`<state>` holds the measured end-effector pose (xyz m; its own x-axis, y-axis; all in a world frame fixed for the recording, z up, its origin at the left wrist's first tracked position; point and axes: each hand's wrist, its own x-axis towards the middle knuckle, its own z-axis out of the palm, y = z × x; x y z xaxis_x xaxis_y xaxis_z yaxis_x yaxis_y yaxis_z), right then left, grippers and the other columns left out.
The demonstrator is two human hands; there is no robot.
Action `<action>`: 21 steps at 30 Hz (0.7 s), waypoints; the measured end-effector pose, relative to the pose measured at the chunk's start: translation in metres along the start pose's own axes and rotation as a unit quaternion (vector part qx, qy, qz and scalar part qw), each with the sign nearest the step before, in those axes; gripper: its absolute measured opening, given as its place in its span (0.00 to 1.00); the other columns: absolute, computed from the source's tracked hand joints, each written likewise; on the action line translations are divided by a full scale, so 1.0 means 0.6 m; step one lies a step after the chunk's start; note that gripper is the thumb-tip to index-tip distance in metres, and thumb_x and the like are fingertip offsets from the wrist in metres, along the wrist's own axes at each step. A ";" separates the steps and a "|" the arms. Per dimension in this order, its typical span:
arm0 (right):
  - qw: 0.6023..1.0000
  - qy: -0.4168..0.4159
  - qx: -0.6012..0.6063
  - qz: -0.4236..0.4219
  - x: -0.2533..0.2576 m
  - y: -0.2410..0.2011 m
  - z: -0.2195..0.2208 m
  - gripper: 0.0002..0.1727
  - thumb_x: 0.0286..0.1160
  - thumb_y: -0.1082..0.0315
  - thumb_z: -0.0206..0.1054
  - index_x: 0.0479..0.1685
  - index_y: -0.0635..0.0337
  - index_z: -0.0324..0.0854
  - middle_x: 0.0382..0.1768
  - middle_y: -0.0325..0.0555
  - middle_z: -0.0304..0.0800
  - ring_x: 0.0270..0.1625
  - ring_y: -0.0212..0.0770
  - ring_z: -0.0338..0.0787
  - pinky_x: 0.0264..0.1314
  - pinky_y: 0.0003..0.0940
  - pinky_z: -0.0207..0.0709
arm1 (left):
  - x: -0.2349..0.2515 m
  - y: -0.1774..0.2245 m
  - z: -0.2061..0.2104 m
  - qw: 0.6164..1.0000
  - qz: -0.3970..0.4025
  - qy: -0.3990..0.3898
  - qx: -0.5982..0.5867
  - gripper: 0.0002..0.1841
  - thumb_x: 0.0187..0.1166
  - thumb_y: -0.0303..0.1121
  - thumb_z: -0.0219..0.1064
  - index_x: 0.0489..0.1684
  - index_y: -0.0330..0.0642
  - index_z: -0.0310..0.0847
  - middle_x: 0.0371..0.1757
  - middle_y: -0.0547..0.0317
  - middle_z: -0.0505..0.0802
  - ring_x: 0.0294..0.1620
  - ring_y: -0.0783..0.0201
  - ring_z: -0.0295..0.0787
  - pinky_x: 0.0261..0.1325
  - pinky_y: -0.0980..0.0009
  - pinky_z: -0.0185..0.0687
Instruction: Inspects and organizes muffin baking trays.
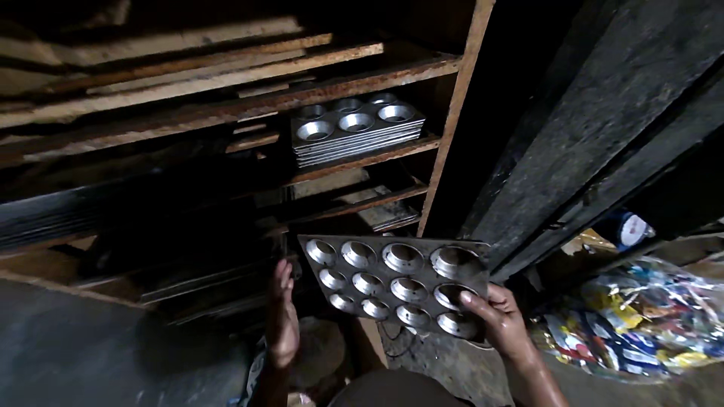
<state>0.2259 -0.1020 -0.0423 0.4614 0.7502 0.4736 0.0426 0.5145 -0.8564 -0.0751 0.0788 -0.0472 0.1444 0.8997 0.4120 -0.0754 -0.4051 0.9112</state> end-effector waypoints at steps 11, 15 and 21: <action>0.985 -0.152 -0.058 -0.062 0.023 -0.081 0.023 0.07 0.81 0.58 0.69 0.44 0.41 0.93 0.58 0.22 0.93 0.63 0.21 0.87 0.67 0.22 0.82 | 0.008 0.010 0.049 0.931 -0.152 -0.018 -0.332 0.43 0.82 0.71 0.41 0.79 0.41 0.67 0.70 0.54 0.88 0.71 0.59 0.85 0.72 0.56 0.82; 0.976 0.107 0.005 0.187 0.044 -0.050 0.017 0.10 0.76 0.74 0.62 0.38 0.54 0.90 0.32 0.32 0.96 0.33 0.25 0.92 0.38 0.23 0.88 | 0.005 0.057 0.028 0.978 -0.146 -0.094 -0.118 0.35 0.79 0.53 0.65 0.73 0.32 0.68 0.59 0.68 0.91 0.61 0.77 0.88 0.67 0.73 0.85; 0.965 0.110 0.057 0.231 0.024 -0.017 0.039 0.10 0.80 0.73 0.60 0.46 0.58 0.88 0.36 0.35 0.95 0.34 0.26 0.92 0.38 0.24 0.87 | 0.007 0.101 0.031 0.983 -0.142 0.001 0.114 0.25 0.87 0.42 0.53 0.71 0.27 0.72 0.60 0.57 0.87 0.59 0.82 0.83 0.65 0.81 0.79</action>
<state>0.2117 -0.0866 -0.0220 0.5851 0.8107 -0.0197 -0.3045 0.1971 -0.9319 -0.0610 0.0549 0.0101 0.1254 0.9819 0.1416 0.1914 -0.1640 0.9677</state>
